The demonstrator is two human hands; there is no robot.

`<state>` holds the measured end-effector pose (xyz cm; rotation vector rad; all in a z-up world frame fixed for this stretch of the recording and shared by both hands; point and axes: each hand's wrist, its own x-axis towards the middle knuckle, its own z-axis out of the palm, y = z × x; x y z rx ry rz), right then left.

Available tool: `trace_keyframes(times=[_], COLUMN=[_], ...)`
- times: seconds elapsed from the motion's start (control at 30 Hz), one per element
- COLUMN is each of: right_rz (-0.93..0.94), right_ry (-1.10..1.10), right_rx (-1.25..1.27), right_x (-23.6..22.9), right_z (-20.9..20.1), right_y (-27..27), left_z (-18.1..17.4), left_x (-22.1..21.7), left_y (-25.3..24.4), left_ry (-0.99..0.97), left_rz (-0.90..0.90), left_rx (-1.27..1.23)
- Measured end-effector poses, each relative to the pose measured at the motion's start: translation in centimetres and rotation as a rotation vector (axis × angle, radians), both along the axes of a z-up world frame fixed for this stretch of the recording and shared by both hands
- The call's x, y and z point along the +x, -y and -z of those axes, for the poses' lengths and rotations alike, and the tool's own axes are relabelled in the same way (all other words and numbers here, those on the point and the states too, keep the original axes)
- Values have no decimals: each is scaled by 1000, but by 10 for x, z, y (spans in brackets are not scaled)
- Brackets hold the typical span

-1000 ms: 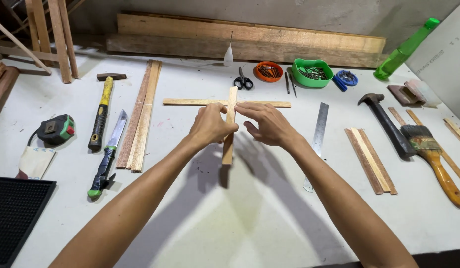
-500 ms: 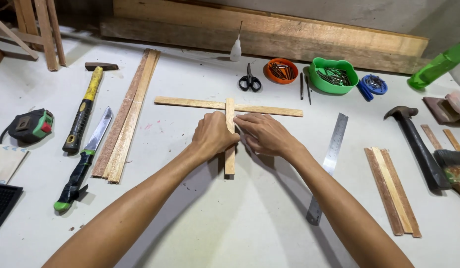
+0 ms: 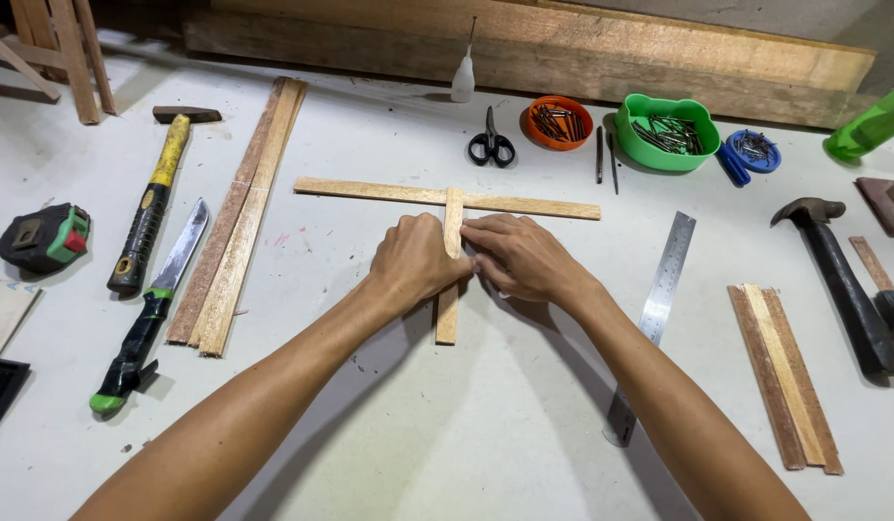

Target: Building a small wooden frame by measuring, cutting, and nailing wooden strips.

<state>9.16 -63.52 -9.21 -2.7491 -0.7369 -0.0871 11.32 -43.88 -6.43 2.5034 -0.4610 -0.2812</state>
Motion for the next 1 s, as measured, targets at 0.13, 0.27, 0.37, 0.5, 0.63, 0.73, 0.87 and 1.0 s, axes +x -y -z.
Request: trace_keyframes(times=[0.13,0.27,0.37,0.5,0.63,0.73,0.87,1.0], right_rz=[6,212,239,323,355,346,332,295], right_ry=[102,-29,7,20,40,49,50,77], right_rx=[121,237,279,254,207,227,226,265], right_x=[12,28,45,57,63,62,65,65], right_z=[-2,-14,-4,1,8,6,10,17], right_y=[2,-10,-8,-14,-17,-16,-15,-9], left_z=[-3,5,7,-1,12,9,16,11], left_x=[24,64,76,73,84,84,86,83], left_y=[-7,-12,-10,-7,-7,-7,-7,-8], left_ry=[50,229,105,100,103,146,112,132], left_rz=[24,108,124,160,140,156,150,123], left_rx=[94,12,38,137,103,92,68,44])
